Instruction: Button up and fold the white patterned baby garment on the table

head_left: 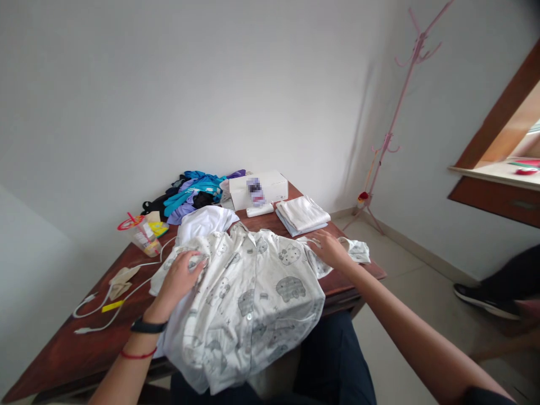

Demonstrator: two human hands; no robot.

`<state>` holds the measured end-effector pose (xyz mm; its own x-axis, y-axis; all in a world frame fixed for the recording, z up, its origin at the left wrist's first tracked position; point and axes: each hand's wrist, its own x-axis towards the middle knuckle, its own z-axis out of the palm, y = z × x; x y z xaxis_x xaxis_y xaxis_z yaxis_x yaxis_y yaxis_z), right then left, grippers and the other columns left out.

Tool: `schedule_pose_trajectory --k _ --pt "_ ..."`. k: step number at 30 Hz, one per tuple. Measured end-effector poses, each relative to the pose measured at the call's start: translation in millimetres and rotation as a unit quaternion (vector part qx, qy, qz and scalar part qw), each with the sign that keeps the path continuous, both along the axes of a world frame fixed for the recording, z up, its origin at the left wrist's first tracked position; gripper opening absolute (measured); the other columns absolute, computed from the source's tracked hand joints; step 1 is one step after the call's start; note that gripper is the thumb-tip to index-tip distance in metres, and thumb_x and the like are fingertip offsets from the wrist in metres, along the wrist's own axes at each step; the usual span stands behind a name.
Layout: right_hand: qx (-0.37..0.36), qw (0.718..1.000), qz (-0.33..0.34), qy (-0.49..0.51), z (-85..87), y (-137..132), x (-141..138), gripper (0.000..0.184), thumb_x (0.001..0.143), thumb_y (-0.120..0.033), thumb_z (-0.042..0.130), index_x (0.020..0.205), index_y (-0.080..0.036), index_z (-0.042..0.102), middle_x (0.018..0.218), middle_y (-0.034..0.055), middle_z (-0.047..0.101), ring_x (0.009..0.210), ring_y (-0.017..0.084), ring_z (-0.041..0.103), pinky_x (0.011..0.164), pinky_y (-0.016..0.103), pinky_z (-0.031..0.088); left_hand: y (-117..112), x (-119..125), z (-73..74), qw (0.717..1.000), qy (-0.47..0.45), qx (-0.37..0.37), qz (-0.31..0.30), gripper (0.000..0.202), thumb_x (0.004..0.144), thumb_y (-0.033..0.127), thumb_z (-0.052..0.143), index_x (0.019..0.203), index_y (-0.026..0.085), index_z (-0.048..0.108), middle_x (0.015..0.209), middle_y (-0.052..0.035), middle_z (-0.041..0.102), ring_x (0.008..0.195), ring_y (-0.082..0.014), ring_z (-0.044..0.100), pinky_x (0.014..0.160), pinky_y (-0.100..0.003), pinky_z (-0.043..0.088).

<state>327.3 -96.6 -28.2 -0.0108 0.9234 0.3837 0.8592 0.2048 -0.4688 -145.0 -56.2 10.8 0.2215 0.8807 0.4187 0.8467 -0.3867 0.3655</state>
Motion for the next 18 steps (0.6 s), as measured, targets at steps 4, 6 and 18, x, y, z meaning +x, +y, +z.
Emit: schedule_pose_trajectory --k 4,6,18 --pt "-0.053 0.998 0.02 -0.034 -9.6 22.6 8.7 0.029 0.092 -0.021 0.062 0.115 -0.008 0.075 0.11 0.0157 0.075 0.102 0.027 0.067 0.09 0.032 0.044 52.3 -15.5 -10.4 0.997 0.071 -0.019 0.013 0.064 0.082 0.055 0.056 0.128 0.011 0.056 0.14 -0.0229 0.057 0.134 -0.0359 0.051 0.115 -0.045 0.037" --pt "-0.07 0.997 0.025 -0.039 -15.4 23.1 11.8 0.026 0.088 -0.02 0.066 0.109 -0.008 0.077 0.098 0.0132 0.076 0.089 0.024 0.068 0.08 0.029 0.043 65.7 -20.1 -12.4 0.992 0.109 -0.063 0.0 0.071 0.077 0.057 0.062 0.133 0.013 0.053 0.141 -0.0208 0.057 0.134 -0.0364 0.05 0.112 -0.044 0.039" --pt "-0.033 0.998 0.03 0.037 -3.2 -9.7 27.0 0.024 0.085 -0.022 0.057 0.091 -0.016 0.08 0.066 0.0018 0.066 0.061 0.016 0.054 0.06 0.026 0.035 71.0 -17.1 21.2 0.958 0.187 -0.196 -0.091 0.027 0.073 0.04 0.058 0.081 0.02 0.074 0.07 -0.0047 0.066 0.069 -0.0241 0.061 0.066 -0.03 0.04"
